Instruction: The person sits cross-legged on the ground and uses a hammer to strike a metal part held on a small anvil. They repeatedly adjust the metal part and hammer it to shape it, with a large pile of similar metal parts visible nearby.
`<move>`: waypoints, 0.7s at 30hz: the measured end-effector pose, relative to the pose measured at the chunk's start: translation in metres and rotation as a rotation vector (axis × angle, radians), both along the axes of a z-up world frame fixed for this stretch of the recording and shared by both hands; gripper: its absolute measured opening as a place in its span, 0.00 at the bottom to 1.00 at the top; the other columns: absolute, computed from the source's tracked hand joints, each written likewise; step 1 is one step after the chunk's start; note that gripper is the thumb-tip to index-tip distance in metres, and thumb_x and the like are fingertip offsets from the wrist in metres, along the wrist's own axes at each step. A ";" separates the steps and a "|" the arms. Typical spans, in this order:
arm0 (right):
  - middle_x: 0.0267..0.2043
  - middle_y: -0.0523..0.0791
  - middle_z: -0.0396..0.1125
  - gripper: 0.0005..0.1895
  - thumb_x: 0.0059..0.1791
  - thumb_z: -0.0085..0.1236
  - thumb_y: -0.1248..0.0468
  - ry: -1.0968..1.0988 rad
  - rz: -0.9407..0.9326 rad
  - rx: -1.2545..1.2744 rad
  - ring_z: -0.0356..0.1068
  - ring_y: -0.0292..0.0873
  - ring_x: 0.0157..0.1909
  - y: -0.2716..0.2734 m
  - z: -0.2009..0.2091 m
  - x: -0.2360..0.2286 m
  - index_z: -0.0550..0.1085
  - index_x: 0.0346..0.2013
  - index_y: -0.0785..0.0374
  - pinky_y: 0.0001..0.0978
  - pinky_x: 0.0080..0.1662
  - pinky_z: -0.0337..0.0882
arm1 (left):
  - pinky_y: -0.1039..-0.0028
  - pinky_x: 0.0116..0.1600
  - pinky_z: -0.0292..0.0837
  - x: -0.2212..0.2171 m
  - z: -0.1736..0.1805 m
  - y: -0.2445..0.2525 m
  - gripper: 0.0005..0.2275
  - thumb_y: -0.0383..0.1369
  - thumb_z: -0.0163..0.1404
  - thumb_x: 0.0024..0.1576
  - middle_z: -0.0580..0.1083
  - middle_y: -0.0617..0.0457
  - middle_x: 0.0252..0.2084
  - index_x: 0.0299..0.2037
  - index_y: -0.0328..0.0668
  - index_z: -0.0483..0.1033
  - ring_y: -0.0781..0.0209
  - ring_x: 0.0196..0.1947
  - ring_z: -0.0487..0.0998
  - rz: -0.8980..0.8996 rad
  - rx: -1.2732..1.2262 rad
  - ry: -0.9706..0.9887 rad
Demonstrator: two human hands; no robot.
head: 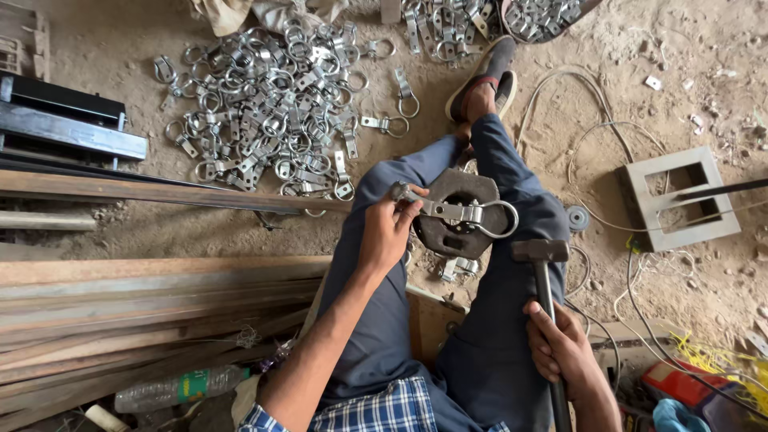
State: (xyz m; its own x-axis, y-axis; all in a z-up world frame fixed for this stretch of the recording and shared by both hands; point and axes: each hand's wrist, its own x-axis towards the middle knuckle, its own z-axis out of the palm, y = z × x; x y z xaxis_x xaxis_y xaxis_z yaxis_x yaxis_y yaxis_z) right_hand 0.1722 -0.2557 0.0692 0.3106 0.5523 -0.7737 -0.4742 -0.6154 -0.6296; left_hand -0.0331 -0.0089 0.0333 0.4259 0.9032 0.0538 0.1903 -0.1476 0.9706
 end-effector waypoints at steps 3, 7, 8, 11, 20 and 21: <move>0.13 0.38 0.48 0.15 0.54 0.49 0.55 0.012 -0.014 0.010 0.44 0.32 0.08 0.002 0.001 0.000 0.70 0.44 0.65 0.28 0.12 0.47 | 0.77 0.37 0.73 0.005 0.000 -0.002 0.07 0.28 0.51 0.65 0.81 0.47 0.39 0.49 0.34 0.76 0.70 0.33 0.77 0.031 0.030 -0.064; 0.12 0.39 0.47 0.16 0.54 0.50 0.54 0.002 -0.010 -0.037 0.44 0.32 0.07 0.002 0.002 0.000 0.70 0.44 0.66 0.29 0.11 0.47 | 0.76 0.42 0.77 0.009 0.000 -0.002 0.06 0.27 0.51 0.65 0.80 0.46 0.41 0.49 0.33 0.75 0.70 0.39 0.80 0.032 0.063 -0.096; 0.12 0.39 0.47 0.16 0.54 0.50 0.54 0.003 -0.009 -0.046 0.44 0.32 0.07 0.003 0.002 0.000 0.70 0.44 0.66 0.29 0.11 0.46 | 0.75 0.44 0.78 0.010 0.002 -0.002 0.06 0.27 0.51 0.65 0.80 0.46 0.43 0.49 0.33 0.75 0.69 0.41 0.80 0.025 0.076 -0.107; 0.12 0.39 0.47 0.16 0.53 0.50 0.54 0.024 -0.010 -0.024 0.44 0.32 0.07 0.003 0.001 0.001 0.70 0.43 0.66 0.28 0.11 0.46 | 0.69 0.37 0.72 0.011 0.005 -0.002 0.07 0.28 0.52 0.65 0.78 0.42 0.34 0.50 0.33 0.77 0.61 0.28 0.74 0.038 -0.111 0.122; 0.12 0.39 0.47 0.17 0.54 0.48 0.54 0.043 0.013 -0.027 0.43 0.32 0.07 0.002 -0.002 0.005 0.70 0.44 0.66 0.29 0.11 0.47 | 0.63 0.49 0.78 0.021 0.001 0.000 0.08 0.29 0.55 0.63 0.81 0.41 0.44 0.49 0.34 0.77 0.47 0.45 0.85 -0.038 0.318 0.011; 0.13 0.39 0.47 0.18 0.55 0.46 0.53 0.041 0.006 -0.021 0.44 0.32 0.07 0.002 -0.001 0.004 0.70 0.44 0.67 0.29 0.11 0.47 | 0.63 0.46 0.77 0.021 0.001 0.001 0.08 0.30 0.56 0.62 0.81 0.41 0.42 0.48 0.34 0.77 0.46 0.43 0.85 -0.046 0.279 0.040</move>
